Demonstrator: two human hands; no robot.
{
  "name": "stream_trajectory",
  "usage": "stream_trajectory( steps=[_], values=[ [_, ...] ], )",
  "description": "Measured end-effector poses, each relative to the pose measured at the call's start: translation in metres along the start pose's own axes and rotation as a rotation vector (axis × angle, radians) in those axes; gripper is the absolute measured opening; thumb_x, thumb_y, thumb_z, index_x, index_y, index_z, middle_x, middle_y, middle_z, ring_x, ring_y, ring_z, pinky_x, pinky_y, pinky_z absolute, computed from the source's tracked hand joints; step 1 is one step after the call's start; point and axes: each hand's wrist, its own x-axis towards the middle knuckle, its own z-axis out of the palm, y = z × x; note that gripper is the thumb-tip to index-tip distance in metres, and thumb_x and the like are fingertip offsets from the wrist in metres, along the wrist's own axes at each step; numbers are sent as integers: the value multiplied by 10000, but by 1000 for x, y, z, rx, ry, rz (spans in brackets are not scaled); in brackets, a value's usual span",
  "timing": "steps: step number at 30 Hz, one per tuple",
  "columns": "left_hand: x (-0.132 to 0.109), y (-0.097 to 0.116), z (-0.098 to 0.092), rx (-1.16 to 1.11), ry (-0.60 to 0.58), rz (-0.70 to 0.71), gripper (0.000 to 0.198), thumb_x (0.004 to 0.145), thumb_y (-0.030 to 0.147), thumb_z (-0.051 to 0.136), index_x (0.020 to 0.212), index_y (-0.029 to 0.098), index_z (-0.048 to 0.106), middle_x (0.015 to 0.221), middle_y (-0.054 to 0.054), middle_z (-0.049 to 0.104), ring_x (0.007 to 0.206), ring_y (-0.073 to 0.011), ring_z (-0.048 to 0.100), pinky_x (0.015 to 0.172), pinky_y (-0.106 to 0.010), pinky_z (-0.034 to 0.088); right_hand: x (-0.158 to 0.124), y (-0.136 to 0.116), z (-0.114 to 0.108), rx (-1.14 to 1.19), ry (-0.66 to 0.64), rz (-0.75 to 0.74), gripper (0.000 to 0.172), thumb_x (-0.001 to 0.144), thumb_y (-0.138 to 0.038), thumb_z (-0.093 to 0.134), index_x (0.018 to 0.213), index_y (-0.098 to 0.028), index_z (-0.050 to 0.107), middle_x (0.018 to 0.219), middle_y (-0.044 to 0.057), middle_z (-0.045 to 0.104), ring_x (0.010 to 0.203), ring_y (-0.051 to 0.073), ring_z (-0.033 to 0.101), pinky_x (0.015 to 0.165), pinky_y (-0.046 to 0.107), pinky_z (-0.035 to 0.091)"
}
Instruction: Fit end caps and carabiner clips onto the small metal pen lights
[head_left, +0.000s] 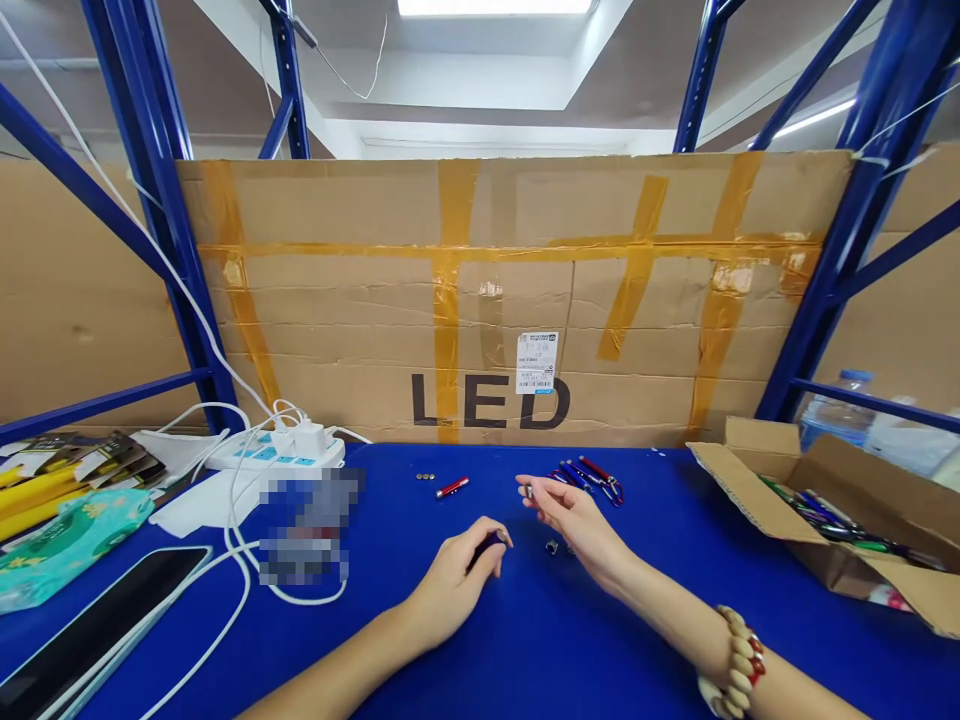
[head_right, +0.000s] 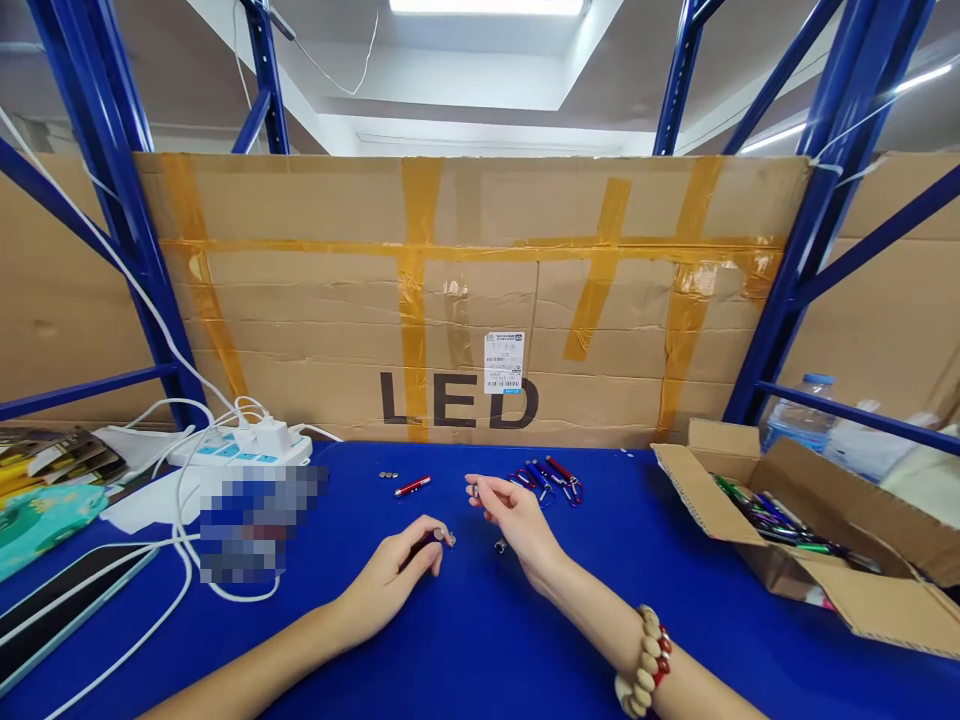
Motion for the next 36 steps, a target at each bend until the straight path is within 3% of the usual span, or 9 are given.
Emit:
stream_trajectory(
  steps=[6,15,20,23,27,30,34,36],
  values=[
    [1,0,-2,-28,-28,-8,191,909,283,367,895,199,538,725,12,557,658,-132,513,663,-230,410,-10,11,5,181,-40,162,579,579,-660,672,952,-217,685,886,28,637,803,133,621,685,223,476],
    [7,-5,-3,-14,20,-25,170,892,256,413,874,192,570,769,-1,593,691,-144,542,671,-238,420,-20,0,-4,216,-42,268,487,466,-452,833,854,-190,696,774,20,697,749,126,612,672,211,445],
    [7,-6,0,19,5,-16,155,881,226,451,904,196,601,927,-27,659,871,-168,593,813,-254,440,-21,1,-4,291,-37,322,479,538,-454,802,923,-188,705,914,46,694,815,127,616,662,192,448],
    [7,-6,0,42,-1,-8,178,893,221,445,916,201,620,937,-26,667,865,-168,599,831,-265,445,-21,4,-3,337,-38,359,447,601,-426,783,967,-189,686,960,51,675,785,104,616,656,183,452],
    [7,-7,0,66,-8,5,183,899,217,448,931,198,627,946,-26,673,879,-168,608,827,-258,449,-21,5,-3,157,-100,169,404,636,-480,734,897,-173,705,724,7,644,640,89,567,607,203,445],
    [7,-8,2,87,-20,3,169,888,218,477,950,189,631,906,-28,683,819,-168,624,772,-254,465,-22,5,-3,-8,-134,-8,361,616,-457,742,829,-168,715,671,-2,636,621,105,559,615,233,450],
    [6,-10,3,123,-30,1,199,892,213,469,991,178,639,788,-19,673,669,-154,612,671,-254,469,-22,3,-4,-91,-148,-23,321,534,-372,803,750,-155,707,622,-1,642,578,118,570,582,242,463],
    [5,-10,3,136,-33,6,207,896,213,464,990,183,646,774,-17,669,673,-156,610,662,-251,469,-22,2,-6,-118,-174,-60,258,564,-356,791,708,-159,709,652,16,664,602,132,599,603,249,483]
  ],
)
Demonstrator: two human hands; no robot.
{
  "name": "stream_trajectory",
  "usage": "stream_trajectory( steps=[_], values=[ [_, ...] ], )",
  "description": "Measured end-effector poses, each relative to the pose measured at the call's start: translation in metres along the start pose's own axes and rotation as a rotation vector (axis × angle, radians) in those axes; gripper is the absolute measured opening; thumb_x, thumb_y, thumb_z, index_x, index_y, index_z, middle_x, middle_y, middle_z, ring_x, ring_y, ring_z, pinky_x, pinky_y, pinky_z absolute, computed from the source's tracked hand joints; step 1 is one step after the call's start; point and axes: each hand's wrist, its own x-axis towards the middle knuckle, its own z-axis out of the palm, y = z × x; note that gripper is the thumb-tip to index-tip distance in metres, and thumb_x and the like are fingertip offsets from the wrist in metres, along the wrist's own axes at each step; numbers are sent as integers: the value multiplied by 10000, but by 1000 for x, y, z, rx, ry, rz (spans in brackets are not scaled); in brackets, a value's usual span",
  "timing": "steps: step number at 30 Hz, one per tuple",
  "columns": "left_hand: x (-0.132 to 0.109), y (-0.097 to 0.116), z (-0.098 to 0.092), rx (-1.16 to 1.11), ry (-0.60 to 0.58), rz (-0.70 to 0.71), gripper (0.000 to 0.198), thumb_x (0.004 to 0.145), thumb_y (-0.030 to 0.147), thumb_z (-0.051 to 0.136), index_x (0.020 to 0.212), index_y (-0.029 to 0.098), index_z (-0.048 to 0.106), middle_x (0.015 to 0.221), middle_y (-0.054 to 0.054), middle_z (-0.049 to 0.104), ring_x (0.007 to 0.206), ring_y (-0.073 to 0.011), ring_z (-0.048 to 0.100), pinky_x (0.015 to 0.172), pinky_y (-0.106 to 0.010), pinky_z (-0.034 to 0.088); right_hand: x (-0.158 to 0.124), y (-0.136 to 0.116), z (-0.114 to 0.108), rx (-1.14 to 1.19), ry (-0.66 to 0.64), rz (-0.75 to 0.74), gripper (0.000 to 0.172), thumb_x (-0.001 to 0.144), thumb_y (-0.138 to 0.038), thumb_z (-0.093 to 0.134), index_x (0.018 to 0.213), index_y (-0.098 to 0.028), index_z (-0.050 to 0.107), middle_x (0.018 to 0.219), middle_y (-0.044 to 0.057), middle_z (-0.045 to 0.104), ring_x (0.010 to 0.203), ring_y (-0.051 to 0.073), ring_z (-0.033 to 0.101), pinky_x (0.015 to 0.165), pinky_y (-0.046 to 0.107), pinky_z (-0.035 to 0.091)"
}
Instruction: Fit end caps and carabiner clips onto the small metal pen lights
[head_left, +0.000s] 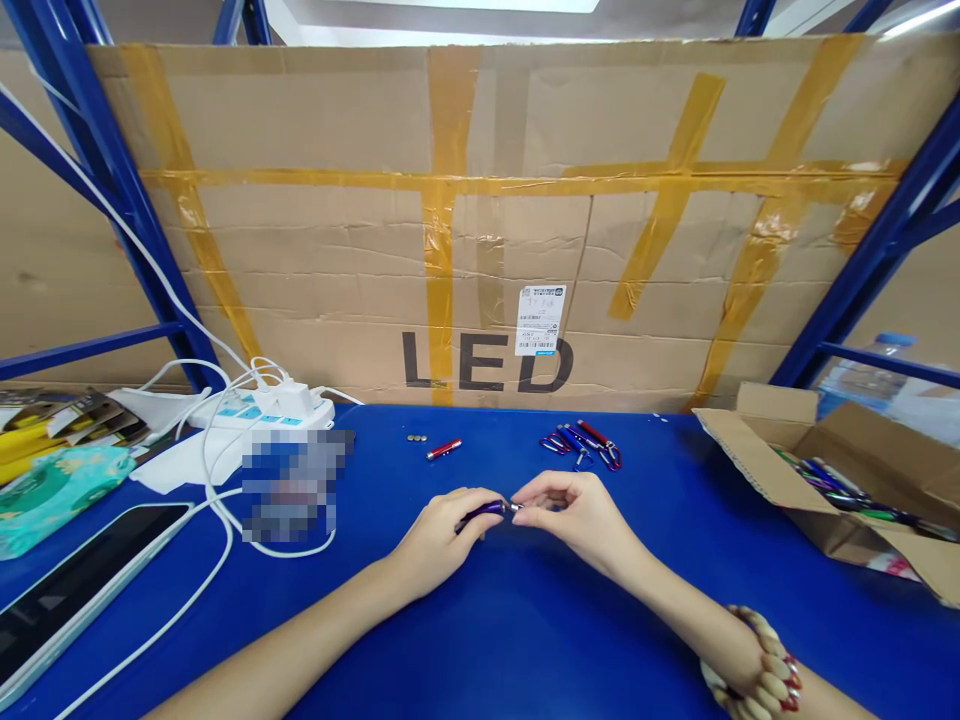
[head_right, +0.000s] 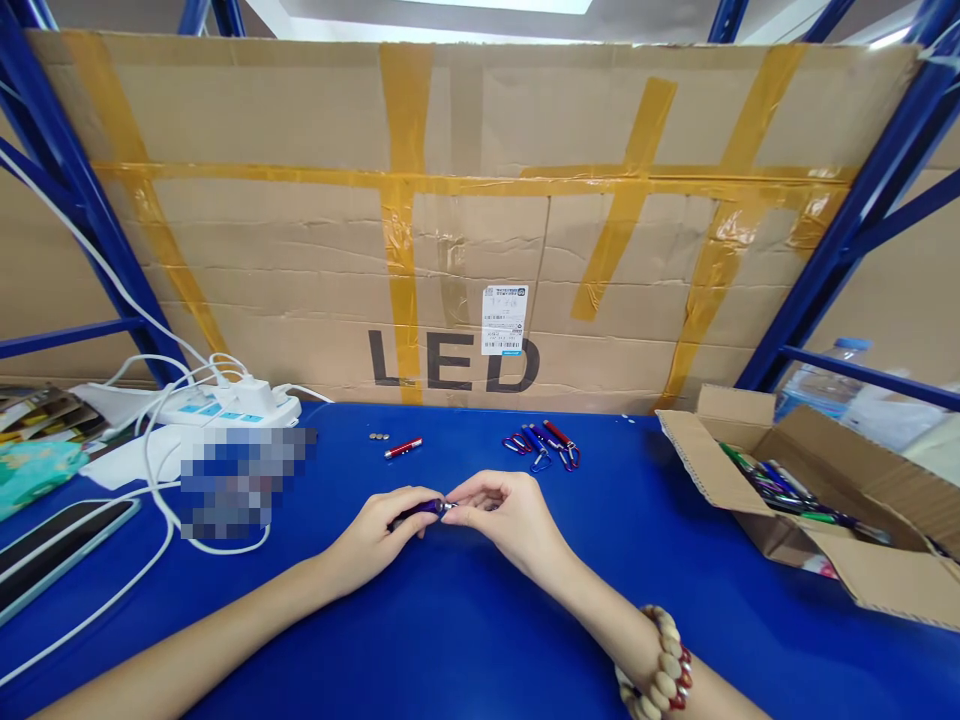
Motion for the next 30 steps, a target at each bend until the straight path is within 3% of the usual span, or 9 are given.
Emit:
stream_trajectory(
  steps=[6,11,16,25,30],
  values=[
    [-2,1,0,-3,-12,45,216,900,215,470,1025,192,644,916,-42,694,757,-166,632,694,-255,491,-1,-3,-5,-102,-59,-194,127,729,-308,675,757,-200,736,786,35,701,731,151,640,686,256,514],
    [-4,3,1,-10,-7,112,199,901,194,479,1010,174,643,978,-59,704,897,-188,638,810,-276,479,-1,-7,-5,-36,-88,-18,200,637,-321,745,751,-161,704,710,34,704,654,138,643,650,249,514],
    [-9,11,1,-2,-23,175,178,901,151,477,936,178,650,901,-30,711,807,-147,652,749,-211,485,-1,-7,-6,29,-164,148,257,532,-313,806,657,-138,665,553,1,651,535,117,611,567,223,498],
    [-15,11,5,93,22,274,247,928,192,391,912,136,631,747,-68,671,657,-174,619,624,-254,490,-15,-8,0,-86,-336,86,331,754,-425,636,600,-134,605,504,-11,568,438,83,536,471,189,427],
    [-15,6,6,145,58,291,274,936,216,361,1003,126,611,721,-76,639,647,-188,593,627,-288,485,-17,-9,8,231,-401,266,478,707,-588,620,559,-145,521,395,-58,459,344,59,433,424,196,413]
  ],
)
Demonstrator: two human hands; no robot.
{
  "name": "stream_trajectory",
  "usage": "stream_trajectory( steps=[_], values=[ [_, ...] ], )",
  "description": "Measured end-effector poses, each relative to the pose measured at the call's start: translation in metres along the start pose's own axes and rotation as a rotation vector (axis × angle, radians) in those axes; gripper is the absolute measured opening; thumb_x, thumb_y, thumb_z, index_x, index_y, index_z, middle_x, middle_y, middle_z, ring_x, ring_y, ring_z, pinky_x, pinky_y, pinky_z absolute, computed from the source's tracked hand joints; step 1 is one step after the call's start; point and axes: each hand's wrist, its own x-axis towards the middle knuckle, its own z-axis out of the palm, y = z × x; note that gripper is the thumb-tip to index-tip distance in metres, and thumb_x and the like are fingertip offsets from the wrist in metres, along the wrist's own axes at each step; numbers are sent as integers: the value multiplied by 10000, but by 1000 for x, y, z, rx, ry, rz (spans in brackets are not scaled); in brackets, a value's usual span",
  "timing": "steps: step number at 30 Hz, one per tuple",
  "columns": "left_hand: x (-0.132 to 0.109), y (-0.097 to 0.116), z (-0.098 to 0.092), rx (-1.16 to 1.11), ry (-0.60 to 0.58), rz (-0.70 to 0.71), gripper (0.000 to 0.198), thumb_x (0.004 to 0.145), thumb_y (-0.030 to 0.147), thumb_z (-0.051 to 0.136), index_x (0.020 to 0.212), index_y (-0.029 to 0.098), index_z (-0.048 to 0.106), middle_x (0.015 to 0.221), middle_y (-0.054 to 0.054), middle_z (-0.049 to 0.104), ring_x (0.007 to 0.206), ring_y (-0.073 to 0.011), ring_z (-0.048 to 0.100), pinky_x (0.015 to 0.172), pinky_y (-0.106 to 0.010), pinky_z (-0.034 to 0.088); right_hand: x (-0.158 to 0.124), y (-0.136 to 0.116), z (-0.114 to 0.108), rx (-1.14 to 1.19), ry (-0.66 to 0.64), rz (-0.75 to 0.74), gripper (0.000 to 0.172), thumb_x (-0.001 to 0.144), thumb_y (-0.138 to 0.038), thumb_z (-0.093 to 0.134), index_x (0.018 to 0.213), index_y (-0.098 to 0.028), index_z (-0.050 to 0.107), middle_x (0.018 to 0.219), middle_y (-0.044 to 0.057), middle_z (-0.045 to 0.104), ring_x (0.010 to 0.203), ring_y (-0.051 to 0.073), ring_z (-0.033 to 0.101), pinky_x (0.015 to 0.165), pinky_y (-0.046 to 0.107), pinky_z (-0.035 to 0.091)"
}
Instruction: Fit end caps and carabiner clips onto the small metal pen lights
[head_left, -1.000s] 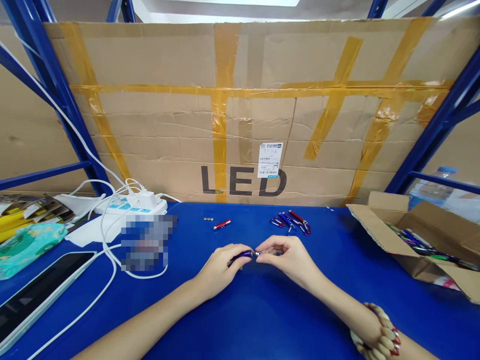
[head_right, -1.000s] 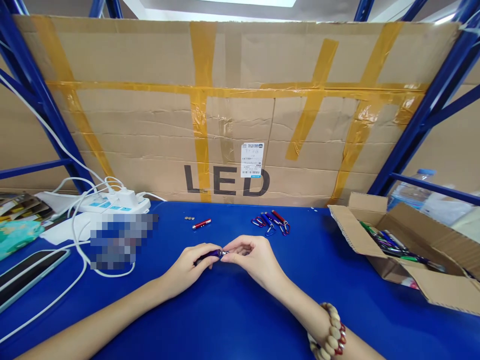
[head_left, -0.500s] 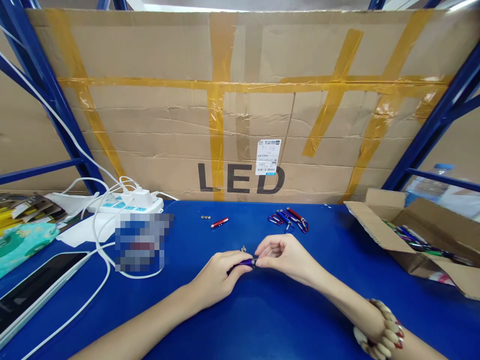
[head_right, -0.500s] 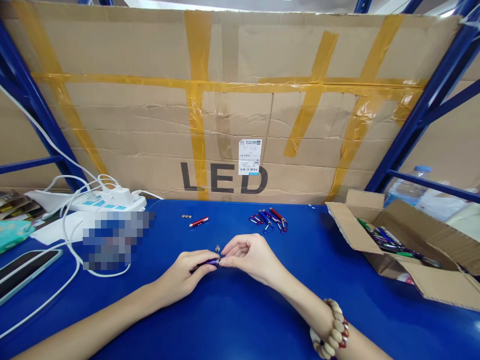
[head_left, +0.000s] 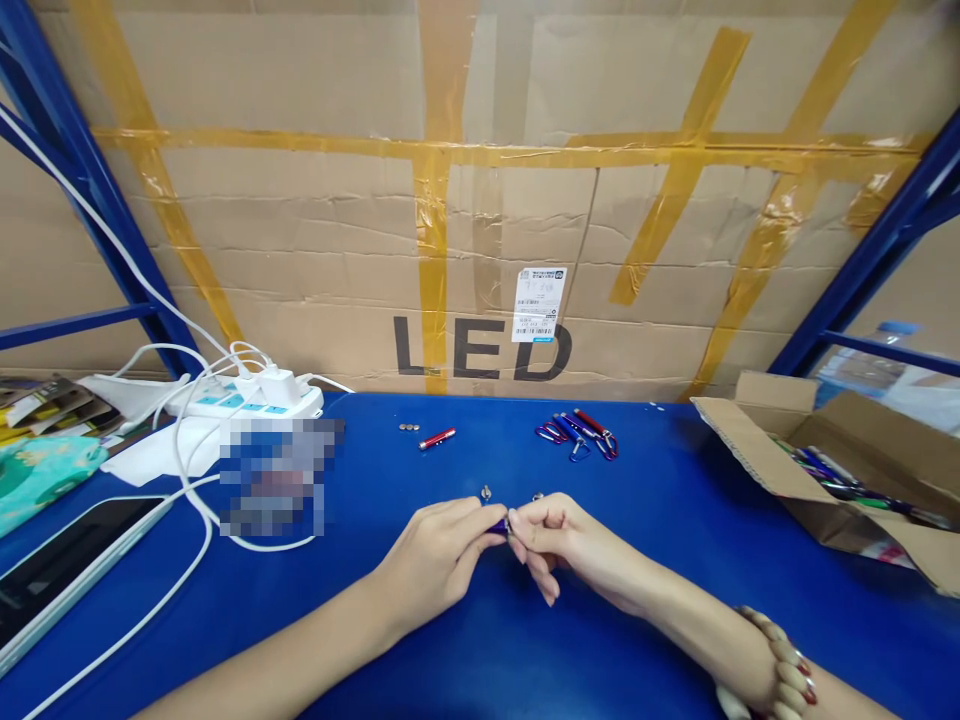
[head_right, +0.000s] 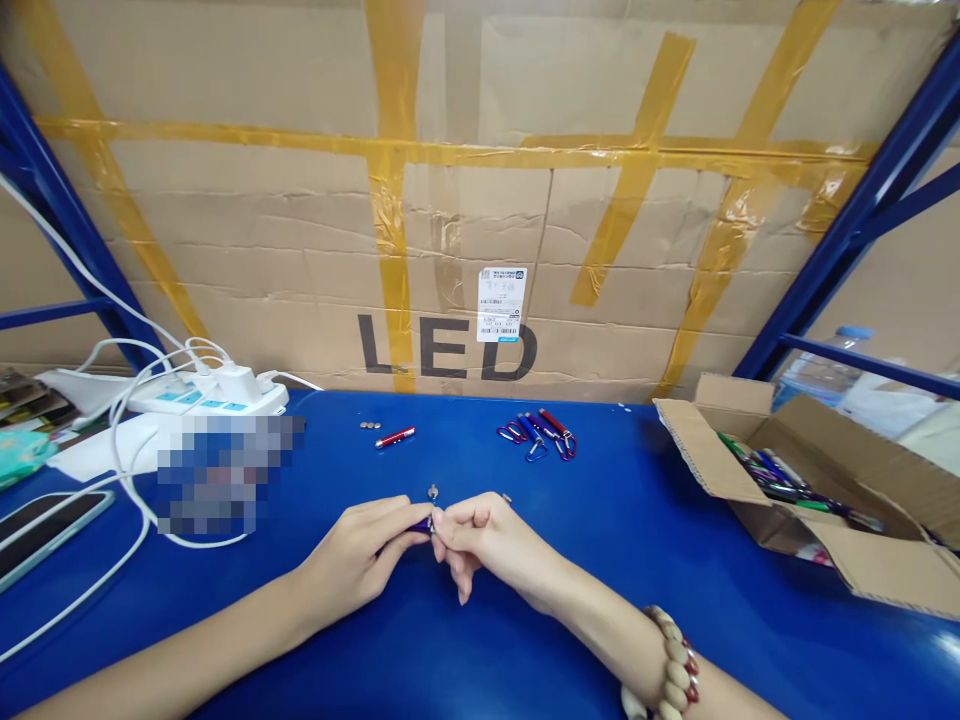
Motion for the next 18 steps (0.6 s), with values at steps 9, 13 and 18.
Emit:
stream_trajectory(
  steps=[9,13,18],
  values=[
    [12,5,-5,-111,-62,-183,179,927,165,401,1004,220,552,897,4,672,770,-130,634,717,-207,473,7,0,-6,-147,135,-23,509,693,-647,589,603,-147,552,399,-64,446,346,64,442,396,187,395],
    [15,3,-5,-139,-52,-246,169,917,173,391,974,192,549,854,-5,661,703,-132,619,671,-214,462,7,2,-16,-583,403,-416,392,691,-527,684,797,-152,647,611,-1,579,476,91,523,453,202,437],
    [13,0,-5,-179,-113,-249,168,913,188,402,968,197,561,809,16,645,658,-119,593,643,-206,441,3,2,-24,-921,290,-871,239,889,-332,526,823,-178,697,808,60,636,707,125,609,651,219,501]
  ],
)
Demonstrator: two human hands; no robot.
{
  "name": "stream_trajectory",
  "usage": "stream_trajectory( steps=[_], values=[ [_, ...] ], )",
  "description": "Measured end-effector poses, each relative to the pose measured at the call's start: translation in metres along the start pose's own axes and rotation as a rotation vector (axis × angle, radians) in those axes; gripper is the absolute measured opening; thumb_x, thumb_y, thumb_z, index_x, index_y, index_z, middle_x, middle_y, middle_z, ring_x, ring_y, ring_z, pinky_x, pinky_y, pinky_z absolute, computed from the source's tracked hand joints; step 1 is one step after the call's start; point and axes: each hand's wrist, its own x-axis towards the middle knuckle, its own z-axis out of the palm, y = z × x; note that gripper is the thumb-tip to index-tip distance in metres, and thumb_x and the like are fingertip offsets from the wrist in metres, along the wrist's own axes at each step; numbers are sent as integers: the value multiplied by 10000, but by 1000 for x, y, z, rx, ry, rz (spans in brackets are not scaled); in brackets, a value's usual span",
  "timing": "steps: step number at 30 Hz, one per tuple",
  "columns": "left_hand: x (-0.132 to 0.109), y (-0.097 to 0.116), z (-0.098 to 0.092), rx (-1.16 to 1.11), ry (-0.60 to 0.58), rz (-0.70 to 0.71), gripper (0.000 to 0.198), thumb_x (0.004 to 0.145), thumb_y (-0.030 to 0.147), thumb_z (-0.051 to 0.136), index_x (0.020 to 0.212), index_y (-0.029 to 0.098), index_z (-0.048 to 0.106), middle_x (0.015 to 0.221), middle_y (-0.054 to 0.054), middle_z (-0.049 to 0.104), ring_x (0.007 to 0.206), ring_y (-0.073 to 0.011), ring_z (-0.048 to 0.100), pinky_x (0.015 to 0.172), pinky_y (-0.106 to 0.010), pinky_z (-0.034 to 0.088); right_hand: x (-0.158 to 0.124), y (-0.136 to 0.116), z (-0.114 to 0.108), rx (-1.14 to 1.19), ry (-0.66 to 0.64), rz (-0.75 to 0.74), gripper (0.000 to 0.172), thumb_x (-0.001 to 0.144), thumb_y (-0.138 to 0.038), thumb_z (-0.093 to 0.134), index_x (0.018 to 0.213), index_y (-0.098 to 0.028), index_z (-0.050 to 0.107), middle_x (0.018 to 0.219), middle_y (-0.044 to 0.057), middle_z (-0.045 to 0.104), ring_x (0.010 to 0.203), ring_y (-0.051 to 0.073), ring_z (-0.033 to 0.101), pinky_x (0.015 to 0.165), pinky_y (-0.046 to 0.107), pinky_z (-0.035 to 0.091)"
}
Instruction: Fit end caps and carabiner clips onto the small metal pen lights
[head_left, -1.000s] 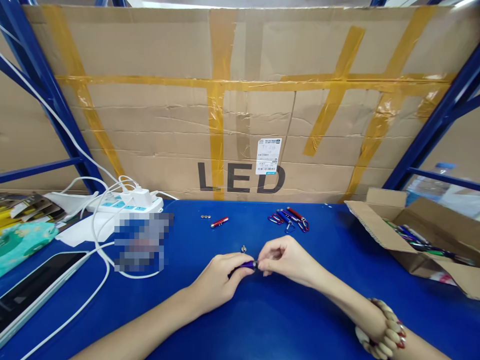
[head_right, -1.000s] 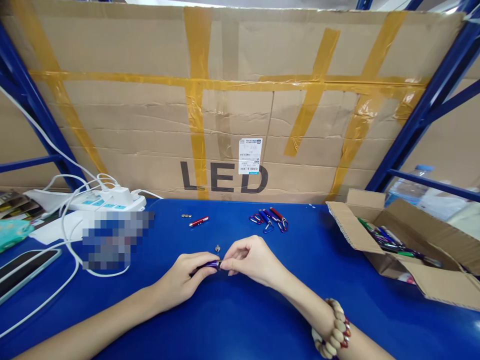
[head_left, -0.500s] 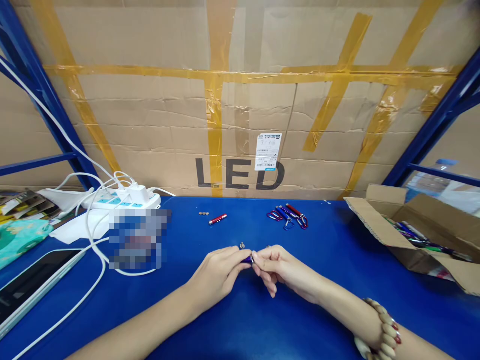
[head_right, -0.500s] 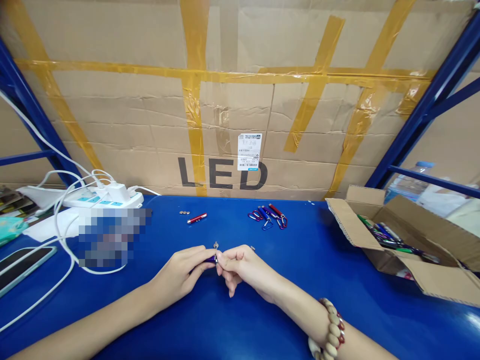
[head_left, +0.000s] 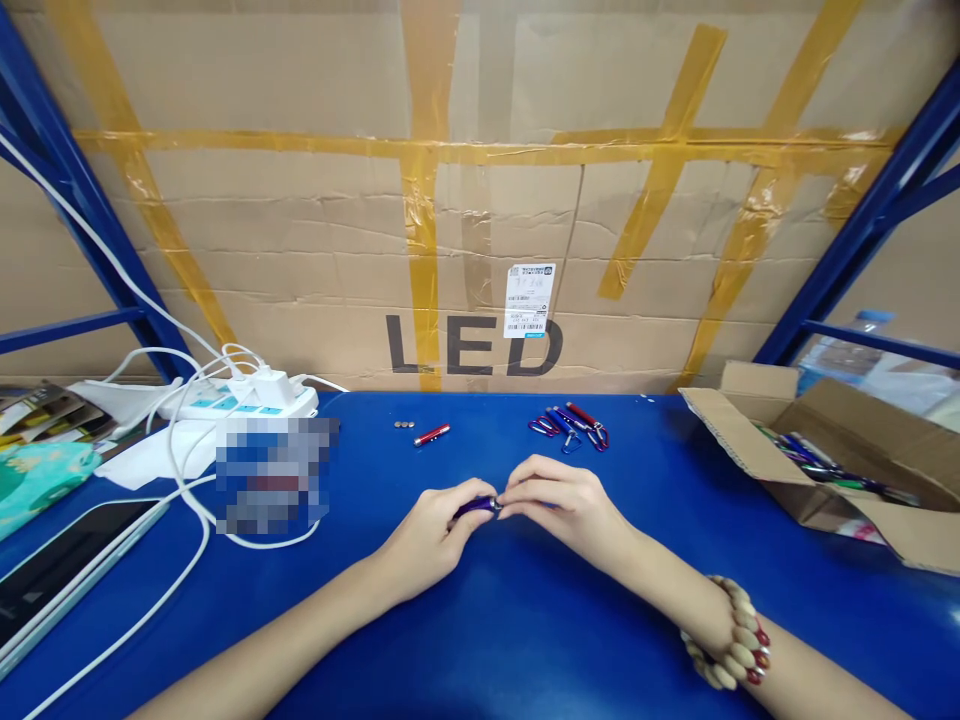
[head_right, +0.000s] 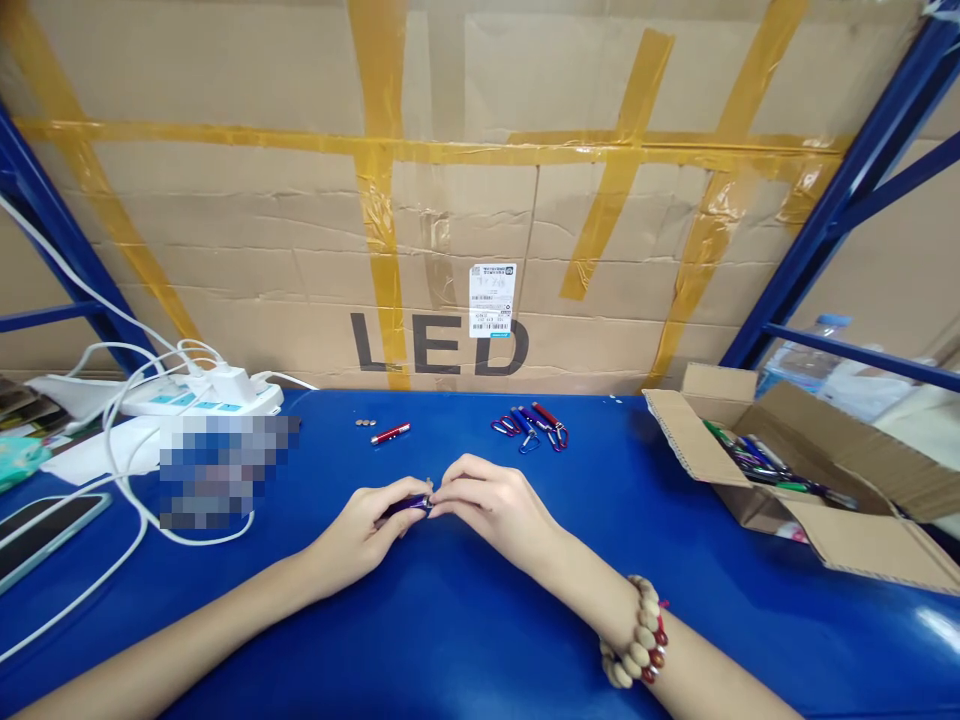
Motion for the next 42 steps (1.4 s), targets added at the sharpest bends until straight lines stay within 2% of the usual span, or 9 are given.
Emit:
stream_trajectory(
  steps=[7,11,15,19,23,31,37,39,42],
  values=[
    [-4,2,-4,-14,-119,46,132,911,173,426,874,207,548,798,14,638,681,-122,603,636,-192,433,0,-8,-4,-118,-150,11,278,906,-305,499,729,-185,677,801,30,612,695,98,598,621,187,467],
    [-6,2,-4,-3,-149,91,134,915,163,416,808,212,481,792,12,645,678,-123,610,632,-189,440,-2,-9,-3,-327,-268,-129,375,968,-251,349,744,-164,636,736,32,599,624,111,553,521,212,404],
    [-8,0,-2,50,-119,140,178,921,162,367,762,216,427,754,-5,609,663,-142,578,624,-220,438,-7,-12,6,-442,-249,-200,457,976,-181,233,677,-156,578,634,43,550,553,141,491,474,258,347],
    [-9,-4,-1,127,-100,209,211,918,177,337,743,209,450,717,-25,563,662,-171,539,658,-276,429,-8,-22,15,-80,-201,120,379,946,-203,323,644,-168,550,597,18,539,526,111,505,517,216,396],
    [-8,-5,-1,149,-92,218,239,930,202,331,749,202,488,714,-35,575,673,-181,550,678,-290,436,-4,-26,18,275,-269,505,400,924,-331,382,572,-178,497,520,-26,478,398,76,477,441,189,386],
    [-5,1,0,23,-54,54,121,937,206,383,918,225,502,871,-8,665,808,-152,645,710,-228,474,2,-20,9,379,-313,633,479,887,-537,370,631,-169,542,505,-32,471,371,77,457,393,187,381],
    [-4,1,0,-22,-23,-14,125,918,194,398,1007,221,482,874,-14,664,770,-157,638,693,-242,471,5,-15,4,357,-307,626,481,886,-534,387,626,-164,552,504,-37,464,384,70,455,400,179,380],
    [-3,2,0,-29,-15,-19,130,908,189,406,999,215,494,868,-14,653,729,-148,624,678,-237,465,5,-12,3,240,-278,554,444,876,-519,438,649,-162,576,518,-34,480,426,75,461,434,182,387],
    [-1,1,-1,-43,3,-27,131,901,193,404,984,205,505,817,-4,627,647,-128,584,617,-216,450,4,-6,0,65,-169,391,340,802,-500,587,849,-166,627,637,-17,552,521,87,492,500,188,418]
  ],
)
